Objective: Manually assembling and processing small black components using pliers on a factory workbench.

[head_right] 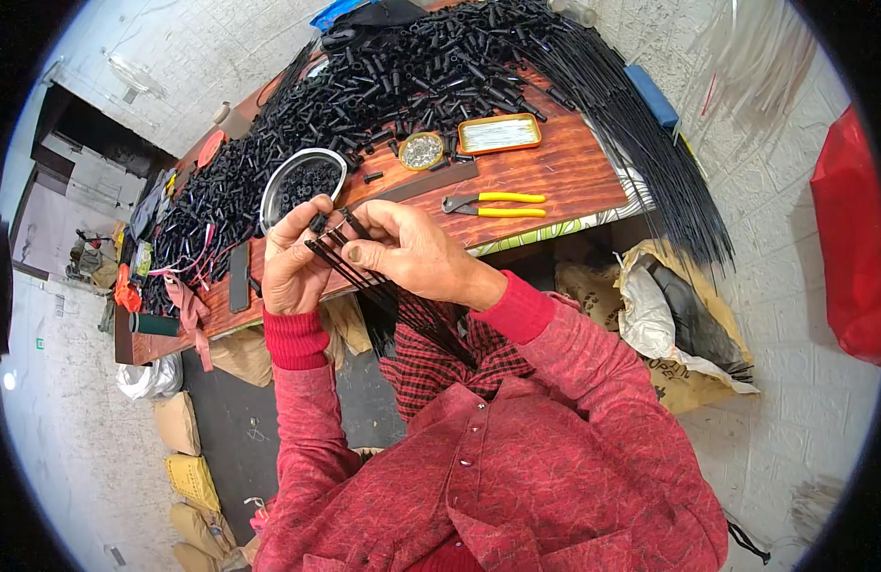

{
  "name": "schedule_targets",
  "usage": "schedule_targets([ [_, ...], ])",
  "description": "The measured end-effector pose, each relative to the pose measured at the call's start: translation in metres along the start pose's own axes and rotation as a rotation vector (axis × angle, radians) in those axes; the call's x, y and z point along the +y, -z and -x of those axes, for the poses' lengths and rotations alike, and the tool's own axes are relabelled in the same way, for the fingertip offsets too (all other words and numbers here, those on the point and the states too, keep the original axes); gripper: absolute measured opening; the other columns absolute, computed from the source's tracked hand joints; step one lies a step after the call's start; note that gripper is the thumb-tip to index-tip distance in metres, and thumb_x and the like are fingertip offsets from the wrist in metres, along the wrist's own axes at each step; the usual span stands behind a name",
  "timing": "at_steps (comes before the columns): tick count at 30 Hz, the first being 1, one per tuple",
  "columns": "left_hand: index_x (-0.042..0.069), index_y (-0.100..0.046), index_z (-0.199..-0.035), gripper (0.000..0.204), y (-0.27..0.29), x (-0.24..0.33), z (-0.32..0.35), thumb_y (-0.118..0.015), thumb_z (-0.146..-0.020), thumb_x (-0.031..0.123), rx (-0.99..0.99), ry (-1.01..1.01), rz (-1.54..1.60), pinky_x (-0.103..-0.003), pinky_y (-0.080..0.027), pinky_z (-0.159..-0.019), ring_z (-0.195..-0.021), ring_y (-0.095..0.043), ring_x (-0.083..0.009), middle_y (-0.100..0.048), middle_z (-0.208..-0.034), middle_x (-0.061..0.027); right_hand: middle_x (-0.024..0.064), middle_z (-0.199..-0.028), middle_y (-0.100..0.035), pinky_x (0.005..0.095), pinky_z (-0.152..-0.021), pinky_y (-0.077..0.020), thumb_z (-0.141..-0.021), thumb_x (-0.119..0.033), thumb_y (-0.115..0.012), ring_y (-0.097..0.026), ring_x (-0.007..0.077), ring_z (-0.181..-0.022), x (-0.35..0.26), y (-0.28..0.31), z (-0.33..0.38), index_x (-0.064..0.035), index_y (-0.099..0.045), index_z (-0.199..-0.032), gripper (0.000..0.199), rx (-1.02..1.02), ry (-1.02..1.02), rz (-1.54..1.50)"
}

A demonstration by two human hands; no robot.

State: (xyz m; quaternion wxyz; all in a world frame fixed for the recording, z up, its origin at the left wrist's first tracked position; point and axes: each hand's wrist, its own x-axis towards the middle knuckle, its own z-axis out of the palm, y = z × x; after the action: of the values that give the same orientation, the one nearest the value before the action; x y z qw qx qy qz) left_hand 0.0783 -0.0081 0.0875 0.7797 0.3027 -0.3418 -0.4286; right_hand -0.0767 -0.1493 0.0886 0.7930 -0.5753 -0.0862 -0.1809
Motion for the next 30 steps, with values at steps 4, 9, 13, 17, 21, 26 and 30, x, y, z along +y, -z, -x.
schedule_targets([
  [4,-0.002,-0.063,-0.125,0.042,-0.003,0.001,-0.001,-0.068,-0.083,-0.003,0.002,-0.025,-0.099,-0.032,-0.055,-0.088,-0.098,-0.066,-0.0231,-0.06,-0.125,-0.0153,0.0005,-0.095,-0.059,0.0248,-0.076,-0.0475,-0.097,-0.018,-0.064,-0.055,0.0073,-0.085,-0.001,-0.001,-0.002,0.0012,-0.057,-0.109,0.024,-0.014,-0.001,-0.019],
  [9,-0.004,-0.069,-0.107,0.026,-0.011,0.005,-0.007,-0.07,-0.081,-0.006,-0.028,-0.04,-0.158,-0.03,-0.054,-0.084,-0.094,-0.065,-0.0201,-0.063,-0.108,-0.0111,0.001,-0.097,-0.061,0.0242,-0.076,-0.049,-0.097,-0.009,-0.061,-0.056,0.0066,-0.089,0.001,0.003,-0.002,0.0032,-0.056,-0.11,0.019,-0.047,-0.036,0.047],
  [13,-0.005,-0.07,-0.104,0.024,-0.005,0.008,-0.006,-0.072,-0.081,-0.004,-0.047,-0.011,-0.193,-0.03,-0.054,-0.084,-0.095,-0.065,-0.0201,-0.062,-0.106,-0.0103,0.0001,-0.094,-0.06,0.0236,-0.072,-0.0474,-0.097,-0.009,-0.062,-0.055,0.0057,-0.085,0.001,0.001,-0.002,0.0026,-0.057,-0.108,0.017,-0.051,-0.046,-0.007],
  [17,-0.005,-0.07,-0.103,0.025,-0.005,0.006,-0.004,-0.076,-0.079,0.001,-0.002,-0.028,-0.198,-0.03,-0.053,-0.083,-0.091,-0.064,-0.0195,-0.062,-0.103,-0.0099,-0.0008,-0.093,-0.06,0.0232,-0.072,-0.0461,-0.096,-0.014,-0.064,-0.055,0.0051,-0.085,0.003,-0.003,-0.002,0.001,-0.058,-0.107,0.019,-0.047,-0.074,-0.139],
  [21,0.0,-0.071,-0.103,0.023,-0.003,0.003,-0.004,-0.073,-0.081,-0.002,-0.078,-0.068,-0.136,-0.029,-0.058,-0.075,-0.089,-0.07,-0.0225,-0.062,-0.107,-0.0125,-0.0011,-0.093,-0.061,0.0227,-0.073,-0.0453,-0.096,-0.019,-0.066,-0.055,0.0051,-0.084,0.007,0.0,-0.002,-0.0002,-0.059,-0.108,0.024,-0.081,-0.101,-0.176],
  [26,-0.003,-0.073,-0.098,0.023,-0.011,0.006,-0.002,-0.078,-0.077,0.003,-0.03,-0.058,-0.229,-0.029,-0.052,-0.081,-0.088,-0.063,-0.0176,-0.064,-0.098,-0.0101,-0.0002,-0.095,-0.063,0.023,-0.072,-0.0457,-0.094,-0.023,-0.069,-0.057,0.0066,-0.082,0.007,0.004,-0.002,-0.0008,-0.061,-0.111,0.029,-0.116,-0.142,-0.257],
  [30,-0.005,-0.072,-0.1,0.023,-0.013,0.005,0.004,-0.076,-0.079,0.002,0.018,-0.117,-0.316,-0.029,-0.052,-0.082,-0.089,-0.064,-0.0183,-0.064,-0.099,-0.0102,0.0009,-0.097,-0.065,0.023,-0.073,-0.0463,-0.093,-0.023,-0.069,-0.058,0.0069,-0.083,0.002,0.005,-0.003,-0.0005,-0.062,-0.11,0.029,-0.137,-0.16,-0.275],
])
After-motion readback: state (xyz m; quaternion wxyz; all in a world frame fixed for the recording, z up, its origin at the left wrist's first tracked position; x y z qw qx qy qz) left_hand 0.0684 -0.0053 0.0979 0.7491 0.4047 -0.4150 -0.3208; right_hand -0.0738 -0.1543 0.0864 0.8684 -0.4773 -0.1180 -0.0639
